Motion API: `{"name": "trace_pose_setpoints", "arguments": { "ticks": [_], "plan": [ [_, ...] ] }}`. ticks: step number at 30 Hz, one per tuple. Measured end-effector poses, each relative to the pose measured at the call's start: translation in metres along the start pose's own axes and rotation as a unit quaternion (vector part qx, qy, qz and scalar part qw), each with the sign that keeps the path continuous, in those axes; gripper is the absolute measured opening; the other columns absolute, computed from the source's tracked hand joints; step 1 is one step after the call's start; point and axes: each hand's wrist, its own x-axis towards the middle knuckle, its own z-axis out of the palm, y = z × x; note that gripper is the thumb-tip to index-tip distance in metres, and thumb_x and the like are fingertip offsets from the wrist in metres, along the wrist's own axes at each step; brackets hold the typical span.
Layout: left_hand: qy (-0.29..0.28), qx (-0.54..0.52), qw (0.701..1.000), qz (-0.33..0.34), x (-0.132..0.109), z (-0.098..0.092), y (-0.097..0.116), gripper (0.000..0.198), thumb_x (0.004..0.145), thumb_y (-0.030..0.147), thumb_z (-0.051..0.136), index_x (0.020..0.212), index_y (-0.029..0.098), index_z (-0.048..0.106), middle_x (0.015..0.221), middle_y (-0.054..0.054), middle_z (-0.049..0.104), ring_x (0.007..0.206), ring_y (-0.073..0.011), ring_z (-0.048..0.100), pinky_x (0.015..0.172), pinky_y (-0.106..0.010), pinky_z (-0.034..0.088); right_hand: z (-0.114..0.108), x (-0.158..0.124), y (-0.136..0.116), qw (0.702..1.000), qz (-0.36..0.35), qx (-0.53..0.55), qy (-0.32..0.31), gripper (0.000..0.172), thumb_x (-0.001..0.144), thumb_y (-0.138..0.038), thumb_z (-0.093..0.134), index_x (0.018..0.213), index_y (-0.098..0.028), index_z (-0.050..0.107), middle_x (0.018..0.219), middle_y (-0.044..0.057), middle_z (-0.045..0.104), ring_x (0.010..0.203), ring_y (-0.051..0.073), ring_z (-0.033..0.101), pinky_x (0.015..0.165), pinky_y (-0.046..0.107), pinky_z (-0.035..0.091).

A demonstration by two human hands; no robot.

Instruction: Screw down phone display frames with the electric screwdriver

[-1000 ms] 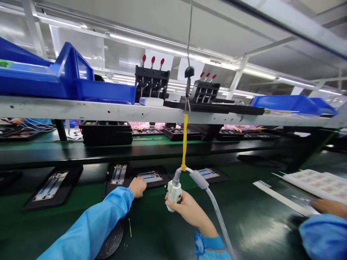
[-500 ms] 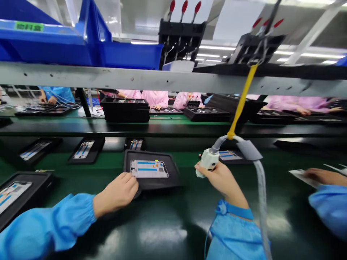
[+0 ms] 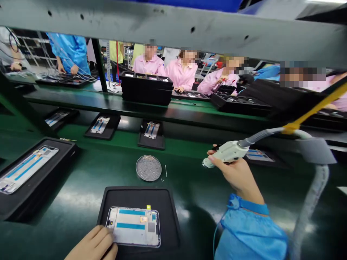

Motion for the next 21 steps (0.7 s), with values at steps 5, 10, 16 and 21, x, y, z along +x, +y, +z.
{"name": "trace_pose_setpoints", "arguments": {
  "ticks": [5, 10, 16, 21],
  "plan": [
    [-0.12, -0.026, 0.992, 0.016, 0.045, -0.004, -0.023, 0.033, 0.099, 0.046, 0.051, 0.104, 0.019, 0.069, 0.109, -0.011, 0.072, 0.105, -0.0269, 0.064, 0.096, -0.042, 0.047, 0.038, -0.004, 0.002, 0.994, -0.037, 0.102, 0.021, 0.038, 0.067, -0.046, 0.079, 0.091, -0.018, 0.068, 0.087, 0.006, 0.072, 0.084, 0.023, 0.069, 0.082, 0.043, 0.057],
    [-0.198, -0.052, 0.976, 0.07, 0.06, 0.015, -0.038, 0.051, 0.096, 0.058, 0.052, 0.118, 0.015, 0.068, 0.119, -0.012, 0.071, 0.109, -0.0288, 0.064, 0.098, -0.046, 0.045, 0.09, -0.023, -0.02, 0.98, -0.06, 0.188, 0.026, 0.035, 0.073, -0.038, 0.072, 0.101, -0.022, 0.059, 0.064, -0.005, 0.06, 0.066, 0.016, 0.063, 0.074, 0.04, 0.055],
    [-0.122, -0.052, 0.99, 0.051, 0.054, 0.041, -0.043, 0.048, 0.098, 0.054, 0.051, 0.106, 0.014, 0.075, 0.11, -0.008, 0.075, 0.102, -0.0243, 0.065, 0.096, -0.04, 0.04, 0.156, -0.036, -0.05, 0.961, -0.043, 0.271, -0.045, 0.024, 0.074, -0.018, 0.073, 0.094, -0.022, 0.059, 0.06, -0.007, 0.058, 0.058, 0.011, 0.058, 0.07, 0.036, 0.052],
    [-0.107, -0.09, 0.989, 0.042, 0.046, 0.053, -0.046, 0.031, 0.099, 0.039, 0.053, 0.114, 0.019, 0.071, 0.117, -0.004, 0.073, 0.107, -0.0232, 0.062, 0.1, -0.04, 0.036, 0.191, -0.034, -0.052, 0.951, -0.016, 0.294, -0.094, 0.02, 0.077, -0.015, 0.07, 0.093, -0.022, 0.06, 0.064, -0.006, 0.059, 0.059, 0.011, 0.059, 0.068, 0.034, 0.05]
  ]
}}
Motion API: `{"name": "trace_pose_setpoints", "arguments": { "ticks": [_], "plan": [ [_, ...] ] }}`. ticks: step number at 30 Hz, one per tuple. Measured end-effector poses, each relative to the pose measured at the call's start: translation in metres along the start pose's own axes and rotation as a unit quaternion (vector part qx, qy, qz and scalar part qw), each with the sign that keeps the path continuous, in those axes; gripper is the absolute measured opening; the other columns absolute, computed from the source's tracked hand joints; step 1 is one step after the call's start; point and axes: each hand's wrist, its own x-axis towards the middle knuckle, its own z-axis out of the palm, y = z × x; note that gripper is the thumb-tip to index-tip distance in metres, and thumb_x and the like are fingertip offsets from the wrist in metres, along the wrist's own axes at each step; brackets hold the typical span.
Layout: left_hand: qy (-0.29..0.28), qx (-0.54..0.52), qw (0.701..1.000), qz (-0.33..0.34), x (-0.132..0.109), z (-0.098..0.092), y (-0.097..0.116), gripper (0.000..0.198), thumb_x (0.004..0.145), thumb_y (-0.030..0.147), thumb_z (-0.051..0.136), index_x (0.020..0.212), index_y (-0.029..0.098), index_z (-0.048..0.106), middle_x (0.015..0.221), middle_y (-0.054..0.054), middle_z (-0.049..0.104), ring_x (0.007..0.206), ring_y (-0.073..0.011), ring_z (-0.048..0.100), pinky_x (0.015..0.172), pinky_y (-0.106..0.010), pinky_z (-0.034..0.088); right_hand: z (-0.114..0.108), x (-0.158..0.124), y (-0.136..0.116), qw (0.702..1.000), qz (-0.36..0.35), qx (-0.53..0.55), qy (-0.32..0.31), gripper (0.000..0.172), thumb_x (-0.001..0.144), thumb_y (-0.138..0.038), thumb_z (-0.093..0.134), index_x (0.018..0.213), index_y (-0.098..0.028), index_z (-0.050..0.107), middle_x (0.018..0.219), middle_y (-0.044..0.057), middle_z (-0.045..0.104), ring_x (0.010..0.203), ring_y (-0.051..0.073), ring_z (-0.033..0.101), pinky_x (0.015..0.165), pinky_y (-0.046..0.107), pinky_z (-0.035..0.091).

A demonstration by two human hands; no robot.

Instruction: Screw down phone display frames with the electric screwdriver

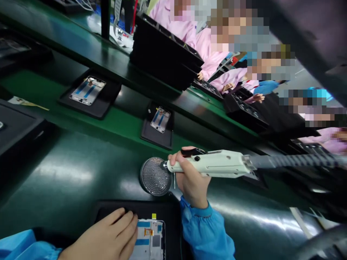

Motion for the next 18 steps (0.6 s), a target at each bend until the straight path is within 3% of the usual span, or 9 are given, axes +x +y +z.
{"name": "trace_pose_setpoints", "arguments": {
  "ticks": [7, 18],
  "plan": [
    [0.002, -0.034, 0.999, -0.007, -0.003, 0.011, 0.002, 0.027, 0.093, 0.041, 0.064, 0.112, 0.022, 0.07, 0.117, -0.002, 0.072, 0.107, -0.0219, 0.06, 0.096, -0.039, 0.037, 0.001, -0.003, 0.014, 0.999, 0.007, -0.028, -0.014, 0.019, 0.08, -0.013, 0.067, 0.095, -0.022, 0.062, 0.063, -0.005, 0.06, 0.06, 0.011, 0.059, 0.07, 0.035, 0.051],
    [0.004, -0.06, 0.998, -0.025, 0.001, 0.005, 0.004, 0.023, 0.094, 0.034, 0.061, 0.109, 0.021, 0.071, 0.115, -0.002, 0.073, 0.106, -0.0217, 0.063, 0.093, -0.038, 0.042, 0.003, -0.005, 0.017, 0.999, 0.009, -0.053, -0.009, 0.017, 0.08, -0.015, 0.067, 0.093, -0.022, 0.06, 0.062, -0.005, 0.058, 0.06, 0.012, 0.059, 0.07, 0.036, 0.051]
  ]
}}
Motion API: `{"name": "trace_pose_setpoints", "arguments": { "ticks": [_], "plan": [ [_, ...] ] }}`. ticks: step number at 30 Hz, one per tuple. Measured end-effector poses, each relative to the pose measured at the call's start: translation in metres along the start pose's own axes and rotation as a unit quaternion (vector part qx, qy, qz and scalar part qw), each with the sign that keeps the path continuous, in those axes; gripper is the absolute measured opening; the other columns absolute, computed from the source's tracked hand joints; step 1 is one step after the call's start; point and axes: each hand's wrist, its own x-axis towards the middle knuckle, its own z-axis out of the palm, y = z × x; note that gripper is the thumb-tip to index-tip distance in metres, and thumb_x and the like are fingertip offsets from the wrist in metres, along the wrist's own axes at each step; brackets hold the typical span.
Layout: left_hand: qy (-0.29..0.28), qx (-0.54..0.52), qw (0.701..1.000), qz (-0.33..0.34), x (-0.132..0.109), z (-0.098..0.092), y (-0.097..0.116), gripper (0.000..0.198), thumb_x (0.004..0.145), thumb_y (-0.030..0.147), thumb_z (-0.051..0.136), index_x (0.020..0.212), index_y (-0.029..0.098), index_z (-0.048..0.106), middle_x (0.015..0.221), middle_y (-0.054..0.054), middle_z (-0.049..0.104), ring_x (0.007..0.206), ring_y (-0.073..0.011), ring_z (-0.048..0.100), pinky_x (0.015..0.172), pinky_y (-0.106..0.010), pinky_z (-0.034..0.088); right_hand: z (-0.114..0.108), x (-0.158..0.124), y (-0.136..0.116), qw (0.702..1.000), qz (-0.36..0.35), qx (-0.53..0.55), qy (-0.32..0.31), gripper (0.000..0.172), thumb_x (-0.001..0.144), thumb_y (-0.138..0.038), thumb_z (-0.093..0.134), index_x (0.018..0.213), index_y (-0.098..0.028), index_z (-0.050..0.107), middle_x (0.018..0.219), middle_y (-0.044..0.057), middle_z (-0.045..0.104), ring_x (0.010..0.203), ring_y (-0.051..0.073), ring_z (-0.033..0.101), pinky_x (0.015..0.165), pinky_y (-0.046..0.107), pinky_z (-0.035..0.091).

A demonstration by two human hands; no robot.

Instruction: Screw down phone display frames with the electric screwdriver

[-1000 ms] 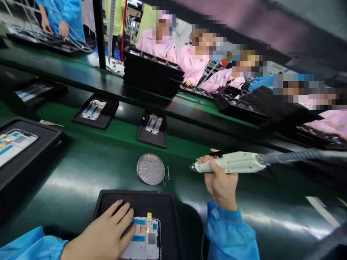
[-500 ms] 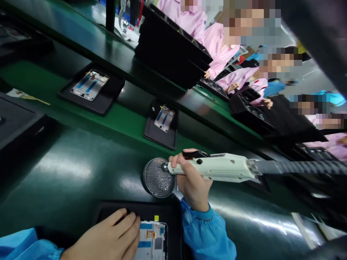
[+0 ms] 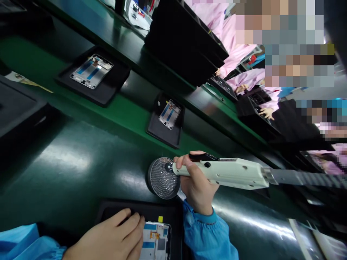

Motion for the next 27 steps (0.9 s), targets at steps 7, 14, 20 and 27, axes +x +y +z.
{"name": "trace_pose_setpoints", "arguments": {
  "ticks": [7, 14, 20, 27],
  "plan": [
    [-0.002, 0.011, 1.0, -0.001, 0.002, -0.004, 0.0, 0.025, 0.095, 0.035, 0.059, 0.109, 0.019, 0.072, 0.116, -0.005, 0.073, 0.105, -0.0228, 0.063, 0.095, -0.04, 0.04, 0.0, 0.002, -0.01, 1.0, -0.006, 0.009, 0.003, 0.019, 0.078, -0.017, 0.068, 0.095, -0.022, 0.061, 0.061, -0.006, 0.058, 0.06, 0.012, 0.058, 0.073, 0.037, 0.051],
    [-0.019, -0.013, 0.999, -0.026, 0.005, -0.018, 0.001, 0.049, 0.095, 0.049, 0.052, 0.115, 0.008, 0.069, 0.121, -0.017, 0.069, 0.111, -0.0316, 0.061, 0.101, -0.045, 0.036, -0.014, -0.044, -0.068, 0.999, -0.027, -0.02, 0.023, 0.02, 0.076, -0.019, 0.069, 0.095, -0.026, 0.067, 0.064, -0.005, 0.058, 0.059, 0.012, 0.056, 0.074, 0.038, 0.053],
    [-0.016, -0.013, 0.999, -0.027, 0.004, -0.016, 0.001, 0.048, 0.094, 0.045, 0.054, 0.118, 0.005, 0.067, 0.124, -0.019, 0.067, 0.114, -0.0335, 0.06, 0.103, -0.045, 0.036, -0.006, -0.096, -0.065, 0.997, 0.018, -0.045, -0.066, 0.021, 0.084, -0.023, 0.066, 0.104, -0.03, 0.068, 0.068, -0.004, 0.057, 0.059, 0.012, 0.058, 0.071, 0.04, 0.055],
    [-0.012, -0.009, 1.0, -0.019, 0.005, -0.014, 0.003, 0.048, 0.093, 0.043, 0.055, 0.118, 0.004, 0.067, 0.124, -0.021, 0.067, 0.115, -0.0335, 0.061, 0.102, -0.045, 0.038, 0.002, -0.103, -0.057, 0.994, 0.033, -0.039, -0.101, 0.023, 0.085, -0.02, 0.066, 0.106, -0.029, 0.067, 0.071, -0.003, 0.059, 0.061, 0.013, 0.059, 0.072, 0.042, 0.056]
  ]
}}
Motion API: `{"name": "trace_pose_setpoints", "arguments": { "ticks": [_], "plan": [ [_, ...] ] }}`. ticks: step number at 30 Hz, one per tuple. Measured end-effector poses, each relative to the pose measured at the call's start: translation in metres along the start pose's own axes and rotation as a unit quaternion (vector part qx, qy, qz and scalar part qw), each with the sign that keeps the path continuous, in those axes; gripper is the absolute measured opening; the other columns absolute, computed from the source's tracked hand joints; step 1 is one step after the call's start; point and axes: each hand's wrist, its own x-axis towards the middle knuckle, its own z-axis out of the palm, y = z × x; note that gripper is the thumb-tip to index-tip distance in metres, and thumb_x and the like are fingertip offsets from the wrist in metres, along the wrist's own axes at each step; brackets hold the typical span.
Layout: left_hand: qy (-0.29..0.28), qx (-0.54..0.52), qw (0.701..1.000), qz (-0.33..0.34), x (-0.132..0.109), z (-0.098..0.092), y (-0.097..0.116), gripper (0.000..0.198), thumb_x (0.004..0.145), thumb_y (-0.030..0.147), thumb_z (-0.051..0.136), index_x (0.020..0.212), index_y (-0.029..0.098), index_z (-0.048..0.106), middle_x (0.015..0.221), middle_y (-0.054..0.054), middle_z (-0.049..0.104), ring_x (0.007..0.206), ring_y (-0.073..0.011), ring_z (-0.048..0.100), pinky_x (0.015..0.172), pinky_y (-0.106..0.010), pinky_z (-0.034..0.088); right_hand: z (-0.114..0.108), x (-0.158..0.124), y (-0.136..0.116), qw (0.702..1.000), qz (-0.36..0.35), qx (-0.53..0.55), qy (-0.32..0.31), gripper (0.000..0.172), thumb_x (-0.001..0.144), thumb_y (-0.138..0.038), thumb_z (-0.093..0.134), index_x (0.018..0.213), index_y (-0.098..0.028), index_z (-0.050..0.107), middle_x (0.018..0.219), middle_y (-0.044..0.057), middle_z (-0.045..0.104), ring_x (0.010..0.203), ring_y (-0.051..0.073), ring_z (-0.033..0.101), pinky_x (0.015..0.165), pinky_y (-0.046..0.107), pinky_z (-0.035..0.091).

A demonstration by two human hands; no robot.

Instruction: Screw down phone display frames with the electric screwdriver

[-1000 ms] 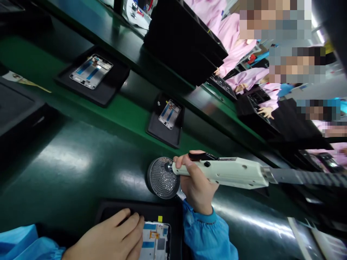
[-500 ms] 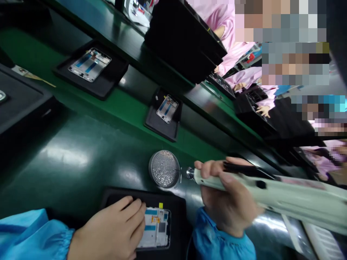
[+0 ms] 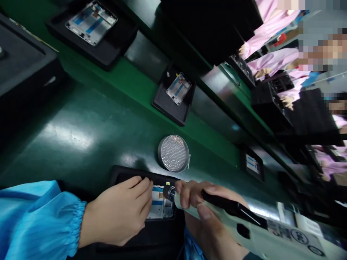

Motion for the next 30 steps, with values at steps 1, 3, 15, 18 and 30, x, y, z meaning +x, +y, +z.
{"name": "trace_pose_setpoints", "arguments": {
  "ticks": [1, 3, 15, 18, 30],
  "plan": [
    [0.0, -0.002, 1.0, 0.0, -0.0002, 0.0001, 0.0002, 0.048, 0.092, 0.043, 0.055, 0.118, 0.004, 0.067, 0.124, -0.021, 0.067, 0.115, -0.0333, 0.061, 0.102, -0.044, 0.039, 0.0005, 0.0002, -0.0003, 1.0, 0.001, -0.002, 0.001, 0.023, 0.085, -0.02, 0.066, 0.106, -0.029, 0.067, 0.071, -0.003, 0.059, 0.061, 0.013, 0.059, 0.072, 0.042, 0.056],
    [-0.003, -0.003, 1.0, 0.001, -0.0007, -0.0002, 0.0004, 0.048, 0.092, 0.043, 0.056, 0.118, 0.004, 0.067, 0.124, -0.021, 0.067, 0.116, -0.0332, 0.061, 0.102, -0.044, 0.039, 0.0012, 0.0001, -0.0009, 1.0, 0.005, -0.006, 0.001, 0.022, 0.085, -0.02, 0.067, 0.106, -0.029, 0.068, 0.071, -0.004, 0.059, 0.061, 0.013, 0.059, 0.074, 0.042, 0.056],
    [-0.014, -0.012, 1.0, 0.004, -0.0009, -0.0011, 0.0007, 0.047, 0.092, 0.042, 0.058, 0.118, 0.004, 0.067, 0.122, -0.022, 0.067, 0.115, -0.0349, 0.06, 0.1, -0.046, 0.039, 0.0016, -0.0022, 0.0007, 0.999, 0.025, -0.029, -0.018, 0.026, 0.085, -0.018, 0.067, 0.107, -0.031, 0.067, 0.07, -0.004, 0.059, 0.061, 0.013, 0.059, 0.077, 0.044, 0.056],
    [-0.012, -0.012, 1.0, 0.006, -0.0005, -0.0016, 0.0006, 0.048, 0.092, 0.043, 0.058, 0.118, 0.004, 0.067, 0.122, -0.022, 0.068, 0.114, -0.0349, 0.06, 0.099, -0.046, 0.04, 0.0011, -0.0028, 0.0011, 0.999, 0.03, -0.026, -0.037, 0.027, 0.086, -0.016, 0.066, 0.108, -0.031, 0.066, 0.071, -0.004, 0.059, 0.064, 0.014, 0.059, 0.078, 0.044, 0.055],
    [-0.027, -0.021, 0.999, 0.006, 0.0012, -0.0025, 0.0004, 0.046, 0.091, 0.043, 0.06, 0.115, 0.005, 0.068, 0.12, -0.021, 0.068, 0.113, -0.0354, 0.06, 0.098, -0.046, 0.041, 0.0005, -0.0049, 0.0001, 0.998, 0.046, -0.041, -0.035, 0.017, 0.086, -0.015, 0.065, 0.098, -0.027, 0.066, 0.071, -0.003, 0.059, 0.064, 0.014, 0.06, 0.08, 0.045, 0.055]
  ]
}}
